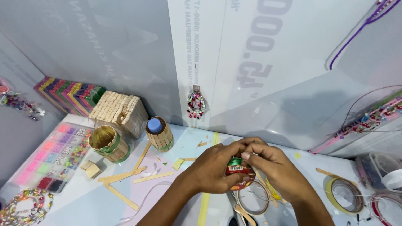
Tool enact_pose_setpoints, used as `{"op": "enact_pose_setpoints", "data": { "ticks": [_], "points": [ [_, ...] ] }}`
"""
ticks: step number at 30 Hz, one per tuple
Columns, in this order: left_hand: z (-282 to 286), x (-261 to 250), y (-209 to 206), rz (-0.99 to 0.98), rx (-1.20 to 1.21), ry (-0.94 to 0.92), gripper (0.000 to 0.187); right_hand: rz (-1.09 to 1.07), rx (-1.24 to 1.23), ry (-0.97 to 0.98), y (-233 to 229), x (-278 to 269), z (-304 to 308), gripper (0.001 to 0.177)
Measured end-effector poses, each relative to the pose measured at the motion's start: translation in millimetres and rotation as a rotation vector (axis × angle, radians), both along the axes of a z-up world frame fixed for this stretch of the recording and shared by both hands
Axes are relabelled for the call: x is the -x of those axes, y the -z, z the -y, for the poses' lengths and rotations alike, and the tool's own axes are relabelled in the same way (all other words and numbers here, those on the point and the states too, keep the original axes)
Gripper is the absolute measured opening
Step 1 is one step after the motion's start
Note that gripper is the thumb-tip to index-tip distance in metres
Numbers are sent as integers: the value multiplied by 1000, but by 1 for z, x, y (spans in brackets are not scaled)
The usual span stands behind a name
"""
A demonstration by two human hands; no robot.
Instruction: A person is making a handicraft by wrapping green ribbon around popsicle sticks glued to a plastic bottle and using scissors to trim the ribbon.
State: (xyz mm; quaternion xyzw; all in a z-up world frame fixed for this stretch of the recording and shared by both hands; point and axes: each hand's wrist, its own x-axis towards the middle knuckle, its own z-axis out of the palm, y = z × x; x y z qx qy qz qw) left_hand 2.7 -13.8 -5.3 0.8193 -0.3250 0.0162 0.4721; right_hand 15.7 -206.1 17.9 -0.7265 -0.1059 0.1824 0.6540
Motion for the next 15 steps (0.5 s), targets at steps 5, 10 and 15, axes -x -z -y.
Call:
{"op": "enact_pose_setpoints", "data": {
  "ticks": [5, 10, 15],
  "points": [
    [1, 4, -9, -199, -100, 17, 44, 38, -22, 25, 5, 1, -1, 21],
    [2, 7, -16, -377, -94, 7, 56, 96, 12, 19, 1, 2, 2, 16],
    [-3, 4, -5, -431, 241, -224, 51, 200, 10, -38, -2, -7, 20, 30]
  ]
}}
